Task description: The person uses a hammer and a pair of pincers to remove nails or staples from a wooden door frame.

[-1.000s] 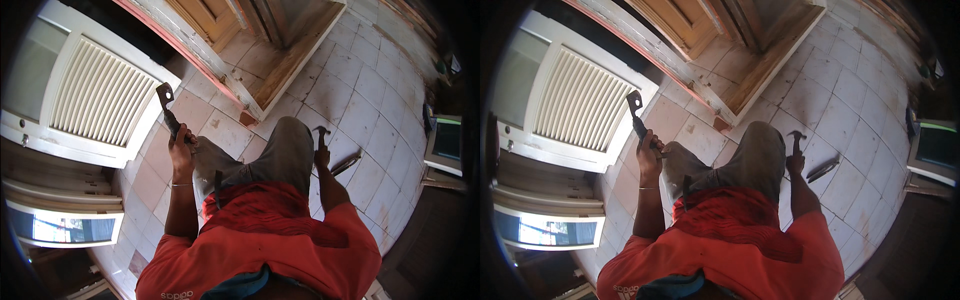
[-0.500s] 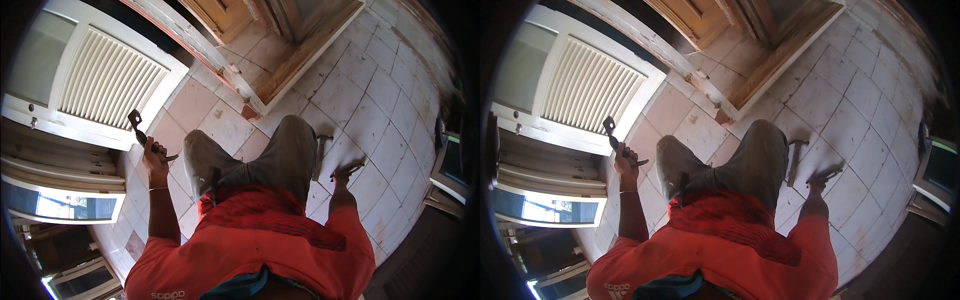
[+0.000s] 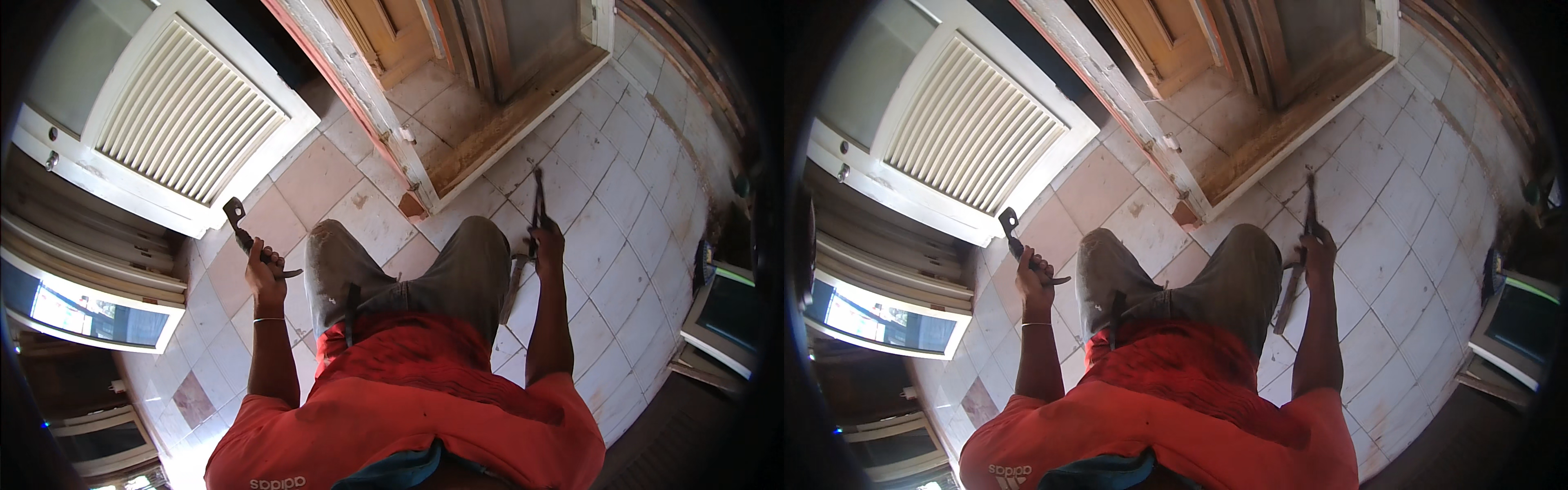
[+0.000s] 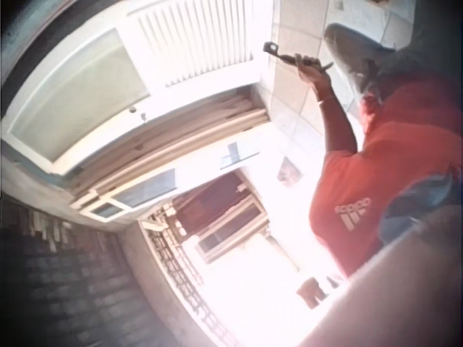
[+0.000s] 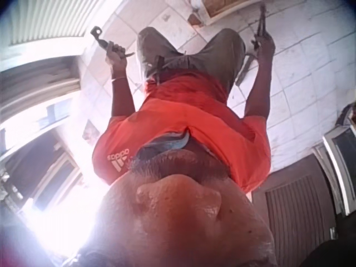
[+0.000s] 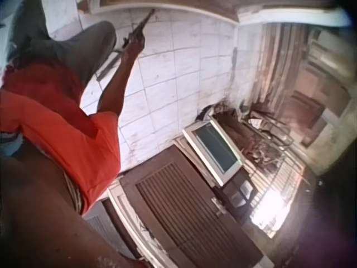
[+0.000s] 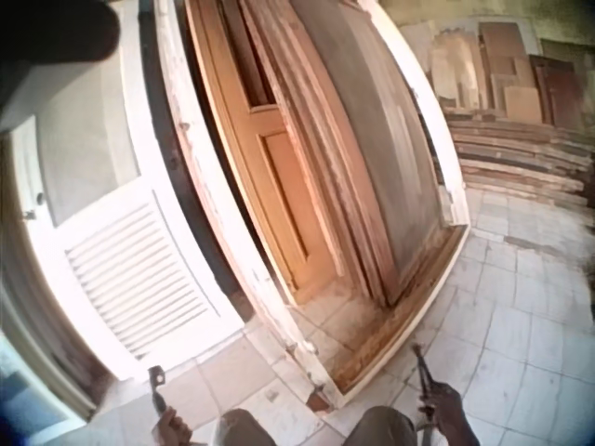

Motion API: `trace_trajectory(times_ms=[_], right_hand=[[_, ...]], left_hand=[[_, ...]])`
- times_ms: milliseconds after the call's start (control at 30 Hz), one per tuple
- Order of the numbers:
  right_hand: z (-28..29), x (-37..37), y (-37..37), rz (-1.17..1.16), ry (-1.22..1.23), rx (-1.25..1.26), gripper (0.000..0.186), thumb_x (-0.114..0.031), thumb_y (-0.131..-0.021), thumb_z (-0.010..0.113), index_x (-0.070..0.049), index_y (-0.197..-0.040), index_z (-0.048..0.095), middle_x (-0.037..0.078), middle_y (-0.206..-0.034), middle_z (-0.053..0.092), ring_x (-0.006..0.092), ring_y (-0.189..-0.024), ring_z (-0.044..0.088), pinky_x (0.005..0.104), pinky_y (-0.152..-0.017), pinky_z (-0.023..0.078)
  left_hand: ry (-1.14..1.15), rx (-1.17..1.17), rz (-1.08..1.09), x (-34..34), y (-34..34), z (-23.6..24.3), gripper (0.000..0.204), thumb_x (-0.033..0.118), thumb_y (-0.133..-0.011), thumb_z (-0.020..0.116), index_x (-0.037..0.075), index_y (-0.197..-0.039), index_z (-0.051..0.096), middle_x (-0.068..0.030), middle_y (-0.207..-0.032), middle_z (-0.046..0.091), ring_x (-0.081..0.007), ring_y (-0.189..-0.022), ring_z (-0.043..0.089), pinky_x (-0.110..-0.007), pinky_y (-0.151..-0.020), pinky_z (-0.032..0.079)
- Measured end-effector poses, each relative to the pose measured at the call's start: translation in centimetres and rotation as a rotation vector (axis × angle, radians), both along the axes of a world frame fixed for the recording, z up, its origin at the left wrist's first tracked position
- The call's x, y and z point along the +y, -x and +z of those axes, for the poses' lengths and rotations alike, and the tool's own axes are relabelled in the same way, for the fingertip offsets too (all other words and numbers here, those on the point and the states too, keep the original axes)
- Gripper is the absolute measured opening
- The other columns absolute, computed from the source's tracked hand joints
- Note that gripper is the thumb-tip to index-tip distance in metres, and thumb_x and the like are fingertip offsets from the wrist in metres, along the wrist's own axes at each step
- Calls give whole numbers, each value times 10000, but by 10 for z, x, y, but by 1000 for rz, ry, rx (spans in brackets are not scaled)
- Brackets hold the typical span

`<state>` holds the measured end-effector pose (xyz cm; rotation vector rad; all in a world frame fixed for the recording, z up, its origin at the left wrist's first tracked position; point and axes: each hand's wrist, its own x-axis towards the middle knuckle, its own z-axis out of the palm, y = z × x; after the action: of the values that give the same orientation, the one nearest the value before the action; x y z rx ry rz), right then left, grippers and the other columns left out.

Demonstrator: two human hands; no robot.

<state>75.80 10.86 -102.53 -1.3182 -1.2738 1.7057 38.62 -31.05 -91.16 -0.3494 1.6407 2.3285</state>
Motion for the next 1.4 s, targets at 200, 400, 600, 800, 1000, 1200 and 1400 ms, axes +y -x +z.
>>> trace_trajectory(times_ms=[200, 400, 600, 800, 1000, 1200, 1400], right_hand=[[163, -5, 117, 558, -82, 217, 500, -72, -839, 487, 10, -1331, 521, 127, -1121, 648, 220, -1023, 653, 387, -858, 565], [275, -18, 190, 875, -256, 22, 541, -194, -877, 553, -35, -1392, 518, 82, -1134, 647, 186, -1078, 601, 344, -922, 476], [323, -15, 224, 896, -234, -332, 524, -257, -877, 579, -97, -1376, 560, 78, -1163, 644, 192, -1147, 573, 343, -916, 453], [357, -20, 233, 945, -260, -366, 485, -218, -862, 581, -95, -1331, 597, 63, -1065, 628, 110, -855, 543, 293, -786, 461], [369, -35, 248, 882, -128, -258, 493, -180, -841, 576, -84, -1323, 599, 65, -1052, 621, 83, -690, 473, 262, -663, 475], [385, -37, 256, 892, -156, -303, 467, -169, -823, 604, -17, -1263, 573, 145, -1090, 625, 203, -880, 654, 322, -712, 536], [394, -21, 266, 952, -182, -500, 547, -181, -862, 572, 24, -1363, 490, 147, -959, 607, 241, -749, 663, 366, -640, 545]], left_hand=[[13, 12, -55, 14, 2, -7, 195, 248, -940, 680, 101, -930, 552, -5, -723, 527, -113, -607, 499, -267, -582, 418], [0, 6, -98, 19, 6, -17, 203, 233, -966, 631, 80, -861, 549, -20, -717, 530, -122, -597, 491, -265, -562, 404], [-58, -31, -61, 5, 15, -38, 238, 248, -961, 648, 67, -838, 552, -33, -670, 524, -139, -592, 496, -277, -565, 386], [-97, -73, -29, -16, 27, -41, 205, 242, -949, 673, 111, -882, 530, 6, -747, 490, -101, -616, 470, -259, -582, 389], [-105, -91, -5, -28, 30, -46, 216, 248, -949, 666, 118, -854, 522, 11, -737, 490, -99, -616, 466, -266, -588, 388], [-85, -100, 23, -33, 32, -47, 241, 251, -946, 667, 98, -820, 529, -8, -718, 502, -118, -604, 479, -277, -586, 397], [-103, -94, 37, -29, 29, -46, 250, 255, -940, 677, 79, -817, 548, -19, -706, 511, -135, -596, 495, -286, -582, 408]])
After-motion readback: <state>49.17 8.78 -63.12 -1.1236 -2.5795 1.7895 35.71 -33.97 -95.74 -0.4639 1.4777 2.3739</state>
